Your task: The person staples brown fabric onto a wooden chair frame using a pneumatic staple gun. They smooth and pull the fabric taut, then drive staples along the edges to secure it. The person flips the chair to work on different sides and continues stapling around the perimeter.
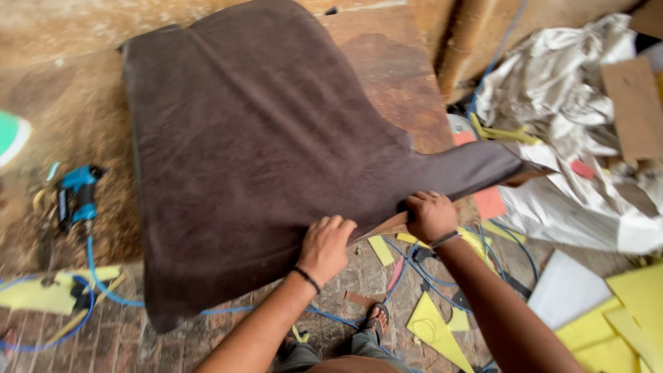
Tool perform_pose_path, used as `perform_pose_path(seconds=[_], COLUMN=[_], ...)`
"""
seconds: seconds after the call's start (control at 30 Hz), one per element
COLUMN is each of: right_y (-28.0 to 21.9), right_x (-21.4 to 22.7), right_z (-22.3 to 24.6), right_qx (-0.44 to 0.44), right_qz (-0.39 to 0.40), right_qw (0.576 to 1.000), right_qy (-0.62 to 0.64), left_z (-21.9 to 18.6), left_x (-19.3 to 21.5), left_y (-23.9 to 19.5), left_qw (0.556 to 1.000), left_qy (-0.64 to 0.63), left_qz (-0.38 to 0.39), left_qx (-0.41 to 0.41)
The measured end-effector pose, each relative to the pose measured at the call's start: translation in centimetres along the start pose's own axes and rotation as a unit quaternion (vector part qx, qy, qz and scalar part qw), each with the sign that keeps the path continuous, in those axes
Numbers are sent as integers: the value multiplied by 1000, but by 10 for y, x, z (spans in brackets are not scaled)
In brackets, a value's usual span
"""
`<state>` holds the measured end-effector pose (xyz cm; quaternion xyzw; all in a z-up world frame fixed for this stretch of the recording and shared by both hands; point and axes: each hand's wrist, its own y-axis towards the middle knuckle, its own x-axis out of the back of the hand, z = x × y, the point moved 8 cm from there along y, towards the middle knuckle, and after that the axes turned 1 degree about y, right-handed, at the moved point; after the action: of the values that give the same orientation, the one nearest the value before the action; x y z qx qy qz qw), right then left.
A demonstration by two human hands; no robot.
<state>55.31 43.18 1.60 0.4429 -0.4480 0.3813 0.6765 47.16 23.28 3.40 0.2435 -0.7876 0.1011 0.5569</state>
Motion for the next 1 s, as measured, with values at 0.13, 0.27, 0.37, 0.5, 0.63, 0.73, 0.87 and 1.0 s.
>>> perform_pose_path(seconds=[0.13,0.27,0.37,0.5,0.63,0.73,0.87,1.0], right_y=[3,3,0,-13,-22,-12,-22,-13], right_x=[5,-5,-10,-51,-51,-52,-61,-75], right_z=[9,55,157,310,424,471,482,468], right_qx=[-43,-43,81,162,222,179,156,101], right_qz=[49,203,182,315,255,171,97,98], right_qw=[997,976,980,935,934,961,979,982], right_qy=[-41,-64,1,8,117,120,89,130], left_z=[83,171,211,238,238,248,259,266], left_x=[58,109,125,125,133,145,119,134], left_y=[-91,-190,-236,-263,-278,-279,-283,-273], left_qw=[993,956,944,954,977,984,993,995], left_qy=[33,137,120,67,57,55,10,34], left_qz=[-38,-26,-66,-58,-92,-141,-71,-81], left_qx=[111,258,301,288,184,95,93,41])
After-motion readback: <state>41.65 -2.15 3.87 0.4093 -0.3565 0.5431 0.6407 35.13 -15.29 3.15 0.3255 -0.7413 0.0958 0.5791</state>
